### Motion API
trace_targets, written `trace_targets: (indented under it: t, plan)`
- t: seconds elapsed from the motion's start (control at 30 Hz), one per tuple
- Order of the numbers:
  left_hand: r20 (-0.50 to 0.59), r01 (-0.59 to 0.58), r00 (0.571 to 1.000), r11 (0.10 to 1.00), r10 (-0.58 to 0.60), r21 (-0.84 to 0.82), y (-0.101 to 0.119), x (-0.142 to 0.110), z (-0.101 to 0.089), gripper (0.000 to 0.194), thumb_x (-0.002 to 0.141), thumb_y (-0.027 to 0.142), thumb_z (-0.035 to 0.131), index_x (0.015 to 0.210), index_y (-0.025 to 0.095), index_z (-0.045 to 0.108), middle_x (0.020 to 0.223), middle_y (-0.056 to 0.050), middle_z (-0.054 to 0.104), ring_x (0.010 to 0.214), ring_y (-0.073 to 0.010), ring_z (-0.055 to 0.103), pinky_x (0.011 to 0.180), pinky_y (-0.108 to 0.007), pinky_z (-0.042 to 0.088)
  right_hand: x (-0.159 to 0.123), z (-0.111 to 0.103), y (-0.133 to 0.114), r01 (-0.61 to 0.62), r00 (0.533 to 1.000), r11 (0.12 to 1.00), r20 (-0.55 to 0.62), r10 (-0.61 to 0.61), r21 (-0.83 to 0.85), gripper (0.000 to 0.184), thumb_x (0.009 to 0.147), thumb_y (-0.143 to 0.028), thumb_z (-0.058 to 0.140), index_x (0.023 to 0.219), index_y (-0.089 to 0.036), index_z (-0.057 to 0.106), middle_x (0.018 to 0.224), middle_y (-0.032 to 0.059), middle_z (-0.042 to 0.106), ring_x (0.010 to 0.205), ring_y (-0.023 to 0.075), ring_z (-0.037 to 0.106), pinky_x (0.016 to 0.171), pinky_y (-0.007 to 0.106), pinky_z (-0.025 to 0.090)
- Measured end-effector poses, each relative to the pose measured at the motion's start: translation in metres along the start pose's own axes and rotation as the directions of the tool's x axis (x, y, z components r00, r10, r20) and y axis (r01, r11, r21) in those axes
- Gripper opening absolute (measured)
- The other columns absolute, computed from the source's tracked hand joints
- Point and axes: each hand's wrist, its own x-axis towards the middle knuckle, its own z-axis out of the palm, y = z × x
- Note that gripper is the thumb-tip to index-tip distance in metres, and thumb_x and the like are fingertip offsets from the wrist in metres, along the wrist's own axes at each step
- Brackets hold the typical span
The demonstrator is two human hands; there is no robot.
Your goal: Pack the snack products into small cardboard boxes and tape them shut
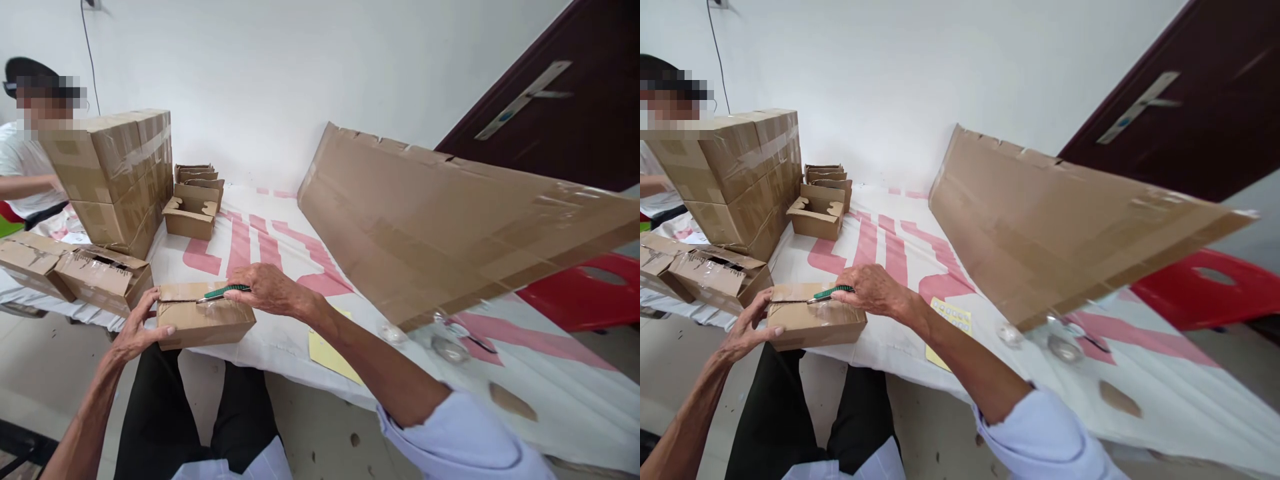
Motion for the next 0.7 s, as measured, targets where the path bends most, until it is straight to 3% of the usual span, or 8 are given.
trace_targets:
  t: [0.27, 0.7]
  plan:
    - [0.022, 0.001, 1.000, 1.000, -0.001, -0.011, -0.001, -0.001, 0.000, 0.064, 0.083, 0.053, 0.083, 0.137, 0.027, 0.060, 0.162, -0.013, 0.044, 0.151, -0.0370, 0.044, 0.120, -0.051, 0.045, 0.022, -0.005, -0.008, 0.009, 0.997, 0.991, 0.079, 0.001, -0.132, 0.027, 0.105, -0.038, 0.061, 0.094, -0.022, 0.081, 0.097, 0.0042, 0.079, 0.086, 0.0182, 0.067, 0.062, 0.029, 0.028]
    - [0.009, -0.002, 1.000, 1.000, 0.001, 0.020, -0.002, 0.001, -0.002, 0.066, 0.080, 0.052, 0.084, 0.137, 0.028, 0.061, 0.160, -0.012, 0.046, 0.150, -0.0369, 0.045, 0.119, -0.048, 0.046, 0.037, -0.018, -0.011, 0.042, 0.989, 0.972, 0.149, -0.008, -0.231, 0.031, 0.100, -0.042, 0.072, 0.078, -0.020, 0.074, 0.079, 0.0045, 0.072, 0.072, 0.0172, 0.061, 0.058, 0.031, 0.023]
